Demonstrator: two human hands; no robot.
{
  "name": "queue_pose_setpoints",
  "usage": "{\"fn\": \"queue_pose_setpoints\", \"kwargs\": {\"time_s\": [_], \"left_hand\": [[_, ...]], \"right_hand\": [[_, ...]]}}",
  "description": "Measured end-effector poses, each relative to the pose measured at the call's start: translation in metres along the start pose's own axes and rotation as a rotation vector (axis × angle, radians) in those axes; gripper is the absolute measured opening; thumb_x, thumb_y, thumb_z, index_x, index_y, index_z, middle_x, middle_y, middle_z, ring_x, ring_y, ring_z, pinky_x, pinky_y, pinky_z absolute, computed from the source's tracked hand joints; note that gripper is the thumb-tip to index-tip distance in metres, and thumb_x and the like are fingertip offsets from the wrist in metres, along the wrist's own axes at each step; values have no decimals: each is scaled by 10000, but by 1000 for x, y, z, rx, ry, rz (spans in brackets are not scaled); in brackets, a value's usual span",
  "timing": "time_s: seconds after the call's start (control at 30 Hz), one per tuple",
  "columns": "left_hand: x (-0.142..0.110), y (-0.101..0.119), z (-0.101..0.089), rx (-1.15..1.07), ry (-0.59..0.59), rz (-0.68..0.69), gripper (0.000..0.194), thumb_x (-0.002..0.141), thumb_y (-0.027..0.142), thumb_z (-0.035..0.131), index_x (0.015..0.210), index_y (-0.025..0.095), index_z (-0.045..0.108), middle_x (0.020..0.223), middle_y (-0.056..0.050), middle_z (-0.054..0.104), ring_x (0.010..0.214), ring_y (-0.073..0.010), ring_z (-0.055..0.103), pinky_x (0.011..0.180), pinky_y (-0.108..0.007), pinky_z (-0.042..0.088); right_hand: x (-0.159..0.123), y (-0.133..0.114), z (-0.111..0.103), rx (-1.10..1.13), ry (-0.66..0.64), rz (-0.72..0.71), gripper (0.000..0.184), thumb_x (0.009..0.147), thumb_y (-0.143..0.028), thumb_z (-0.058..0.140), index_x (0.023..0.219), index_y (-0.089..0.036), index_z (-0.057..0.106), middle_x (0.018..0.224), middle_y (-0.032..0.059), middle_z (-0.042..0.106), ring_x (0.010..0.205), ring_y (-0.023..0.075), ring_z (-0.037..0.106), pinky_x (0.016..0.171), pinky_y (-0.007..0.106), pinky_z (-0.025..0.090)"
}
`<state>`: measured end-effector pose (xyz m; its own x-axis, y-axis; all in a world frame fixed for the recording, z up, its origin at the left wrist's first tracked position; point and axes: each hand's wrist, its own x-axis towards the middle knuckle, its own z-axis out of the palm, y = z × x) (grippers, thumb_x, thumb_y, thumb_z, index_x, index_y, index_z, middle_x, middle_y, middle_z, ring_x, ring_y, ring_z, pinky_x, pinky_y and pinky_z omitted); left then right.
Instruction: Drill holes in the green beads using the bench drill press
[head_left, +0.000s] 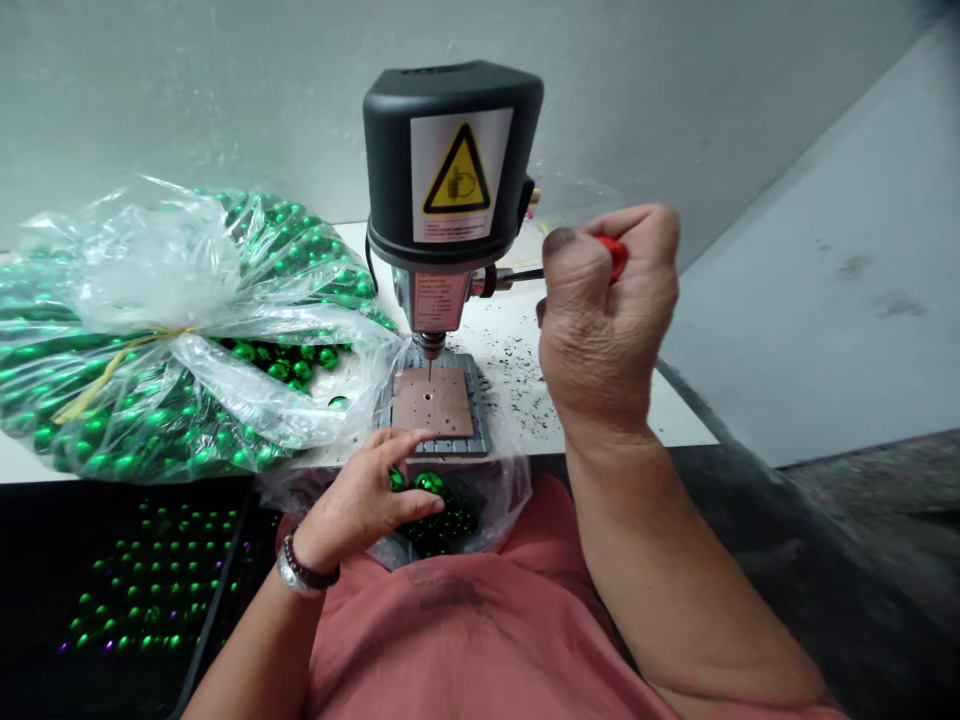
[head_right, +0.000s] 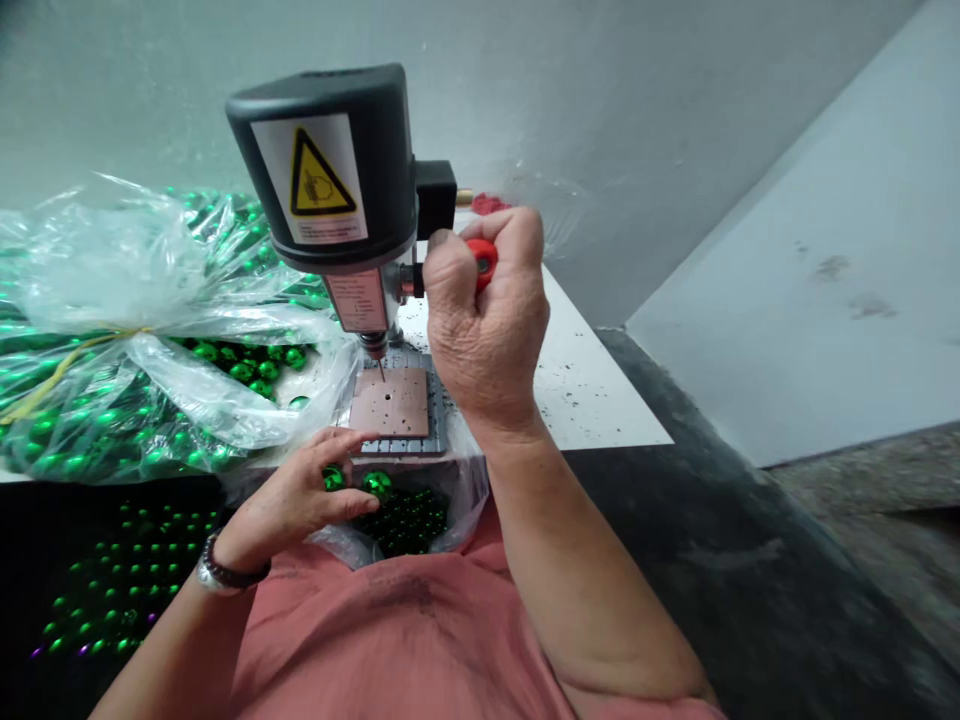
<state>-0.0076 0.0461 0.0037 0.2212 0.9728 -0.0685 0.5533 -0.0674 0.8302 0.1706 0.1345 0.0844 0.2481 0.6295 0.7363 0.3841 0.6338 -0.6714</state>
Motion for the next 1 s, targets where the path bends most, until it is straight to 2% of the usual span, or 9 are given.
{"fn": "queue_pose_setpoints", "kwargs": {"time_s": [0.1, 0.23, 0.3, 0.37, 0.5, 0.6, 0.67, 0.8, 1.0], "left_hand": [[5, -6, -2, -267, 83, -166, 453, 692, 382, 665, 1098, 190, 603, 892, -31, 594, 811, -154, 551, 789, -309, 443], [14, -10, -2, -668, 112, -255, 460, 661, 224, 626, 1108, 172, 531, 802, 1, 597, 727, -117, 562, 701, -252, 431], [19, -9, -2, -593, 108, -241, 498, 630, 158, 607, 1120, 168, 519, 811, -3, 616, 746, -125, 575, 702, -250, 431], [24, -6, -2, -364, 130, -207, 460, 650, 163, 590, 1107, 165, 538, 856, -26, 636, 793, -152, 587, 731, -278, 445], [34, -3, -3, 155, 267, -44, 370, 676, 263, 646, 1030, 161, 619, 1013, -90, 635, 967, -226, 580, 872, -356, 440], [41, -5, -5, 329, 296, 60, 368, 710, 317, 643, 1049, 175, 625, 1039, -95, 649, 1012, -244, 571, 915, -383, 423], [45, -7, -8, 319, 272, 53, 366, 731, 307, 618, 1072, 176, 601, 1013, -83, 664, 965, -229, 590, 887, -377, 441], [57, -10, -9, 90, 183, -90, 375, 739, 339, 591, 1070, 165, 572, 896, -49, 682, 784, -177, 631, 720, -302, 495], [81, -25, -1, 50, 227, -132, 281, 737, 336, 573, 959, 179, 644, 858, -42, 700, 757, -169, 634, 696, -279, 492]], "right_hand": [[0, -7, 1, 32, 95, 52, 182, 817, -347, 483, 772, -198, 388, 663, -46, 435, 579, 38, 414, 562, 193, 389], [0, -10, 0, -12, 74, 49, 171, 825, -343, 472, 769, -202, 395, 634, -71, 434, 525, 23, 404, 528, 184, 382], [0, -10, -2, -35, 64, 43, 165, 832, -345, 467, 781, -201, 404, 641, -71, 461, 521, 22, 425, 527, 188, 392], [0, -11, -3, -58, 55, 39, 162, 836, -347, 464, 788, -201, 411, 654, -64, 490, 532, 25, 447, 535, 195, 407], [1, -13, -4, -81, 63, 42, 170, 828, -344, 476, 771, -197, 414, 668, -55, 508, 547, 27, 455, 545, 191, 429], [2, -12, -4, -82, 68, 26, 179, 826, -344, 479, 758, -193, 412, 650, -61, 468, 535, 16, 426, 526, 168, 418], [2, -11, -4, -86, 65, 10, 177, 831, -343, 473, 761, -191, 413, 646, -62, 436, 537, 12, 408, 520, 159, 406], [1, -10, -4, -94, 53, -9, 183, 840, -358, 455, 777, -192, 410, 663, -58, 402, 563, 14, 399, 532, 160, 397], [2, -8, -6, -56, 43, -12, 174, 834, -349, 465, 776, -193, 417, 661, -60, 381, 560, 9, 374, 531, 151, 384]]}}
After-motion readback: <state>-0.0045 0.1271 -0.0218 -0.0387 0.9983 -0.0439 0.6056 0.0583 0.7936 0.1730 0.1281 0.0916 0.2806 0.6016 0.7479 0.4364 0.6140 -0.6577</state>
